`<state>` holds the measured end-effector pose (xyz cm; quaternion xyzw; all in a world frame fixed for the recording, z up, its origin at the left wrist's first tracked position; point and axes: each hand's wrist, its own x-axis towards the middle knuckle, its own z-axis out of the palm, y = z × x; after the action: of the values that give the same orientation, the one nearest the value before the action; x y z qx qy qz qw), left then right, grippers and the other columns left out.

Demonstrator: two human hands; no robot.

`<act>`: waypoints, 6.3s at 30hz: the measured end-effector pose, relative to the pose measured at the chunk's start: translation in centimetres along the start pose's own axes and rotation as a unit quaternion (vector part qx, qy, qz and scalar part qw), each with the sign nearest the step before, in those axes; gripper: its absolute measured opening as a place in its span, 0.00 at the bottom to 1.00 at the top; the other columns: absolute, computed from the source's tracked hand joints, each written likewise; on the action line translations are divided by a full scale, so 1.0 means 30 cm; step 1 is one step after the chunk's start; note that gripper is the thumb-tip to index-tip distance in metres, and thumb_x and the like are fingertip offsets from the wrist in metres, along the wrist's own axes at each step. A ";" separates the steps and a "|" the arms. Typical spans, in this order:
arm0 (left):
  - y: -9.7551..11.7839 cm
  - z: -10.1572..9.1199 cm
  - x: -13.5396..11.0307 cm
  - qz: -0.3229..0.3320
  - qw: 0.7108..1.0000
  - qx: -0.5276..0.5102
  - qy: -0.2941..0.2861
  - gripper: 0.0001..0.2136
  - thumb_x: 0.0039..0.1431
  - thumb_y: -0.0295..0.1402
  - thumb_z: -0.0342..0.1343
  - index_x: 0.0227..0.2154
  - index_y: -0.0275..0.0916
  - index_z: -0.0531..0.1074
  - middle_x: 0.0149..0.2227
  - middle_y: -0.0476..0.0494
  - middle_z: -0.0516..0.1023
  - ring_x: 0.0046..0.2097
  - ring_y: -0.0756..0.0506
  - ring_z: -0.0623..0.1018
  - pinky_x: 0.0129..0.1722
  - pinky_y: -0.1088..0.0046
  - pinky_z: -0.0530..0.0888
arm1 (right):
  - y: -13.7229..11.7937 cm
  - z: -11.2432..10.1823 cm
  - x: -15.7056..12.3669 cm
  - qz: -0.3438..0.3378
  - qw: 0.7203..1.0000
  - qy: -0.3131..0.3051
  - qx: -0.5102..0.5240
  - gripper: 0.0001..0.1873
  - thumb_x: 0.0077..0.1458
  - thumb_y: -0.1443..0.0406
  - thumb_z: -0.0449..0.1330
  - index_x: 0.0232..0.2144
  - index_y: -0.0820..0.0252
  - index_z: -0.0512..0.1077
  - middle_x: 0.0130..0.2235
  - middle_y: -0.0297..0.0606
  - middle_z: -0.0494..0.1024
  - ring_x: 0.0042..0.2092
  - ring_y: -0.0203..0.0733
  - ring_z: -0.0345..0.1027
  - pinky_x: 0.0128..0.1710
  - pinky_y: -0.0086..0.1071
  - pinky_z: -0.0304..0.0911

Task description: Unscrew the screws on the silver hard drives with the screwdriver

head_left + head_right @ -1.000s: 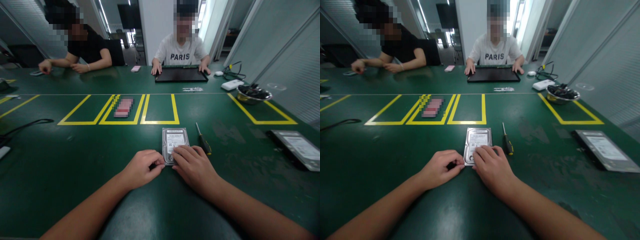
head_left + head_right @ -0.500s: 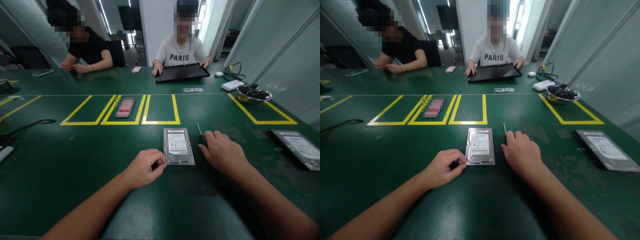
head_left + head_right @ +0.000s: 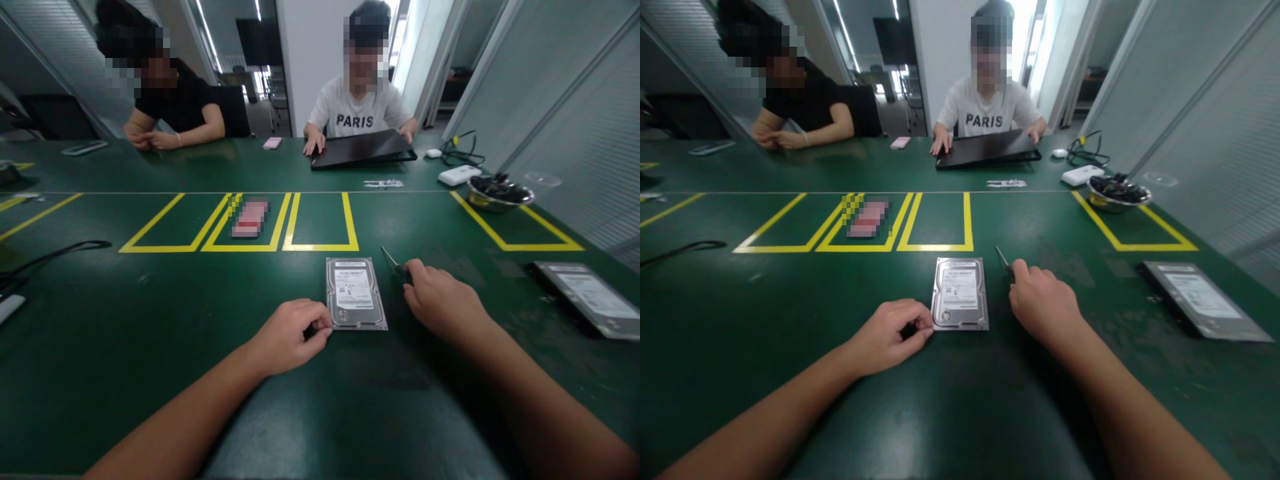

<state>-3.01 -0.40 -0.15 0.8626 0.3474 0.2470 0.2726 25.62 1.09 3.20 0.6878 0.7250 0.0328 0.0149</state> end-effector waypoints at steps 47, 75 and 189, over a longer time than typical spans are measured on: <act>-0.011 0.002 0.004 -0.010 1.000 -0.022 0.019 0.04 0.55 0.25 0.57 0.29 0.38 0.68 0.28 0.52 0.71 0.30 0.51 0.71 0.33 0.75 0.67 | -0.278 -0.202 -0.017 -0.280 0.838 0.090 0.460 0.10 0.65 0.62 0.54 0.44 0.62 0.69 0.32 0.31 0.71 0.31 0.33 0.63 0.33 0.29 0.57; -0.010 0.007 0.008 -0.048 0.998 -0.012 -0.030 0.04 0.59 0.28 0.54 0.38 0.39 0.68 0.37 0.48 0.71 0.39 0.46 0.71 0.40 0.69 0.67 | -0.211 -0.287 -0.040 -0.358 0.841 0.125 0.387 0.10 0.62 0.68 0.58 0.44 0.62 0.76 0.41 0.38 0.78 0.42 0.34 0.71 0.42 0.27 0.65; -0.010 0.013 -0.003 -0.048 0.998 0.006 -0.028 0.07 0.64 0.35 0.53 0.41 0.40 0.72 0.34 0.46 0.76 0.40 0.43 0.76 0.45 0.64 0.73 | -0.229 -0.266 -0.055 -0.415 0.794 0.171 0.410 0.07 0.61 0.68 0.61 0.40 0.66 0.77 0.41 0.41 0.75 0.43 0.34 0.69 0.43 0.28 0.66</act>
<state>-2.96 -0.40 -0.63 0.8530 0.3823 0.2074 0.2886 18.33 -1.14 10.66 0.2460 0.8769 -0.1599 -0.3806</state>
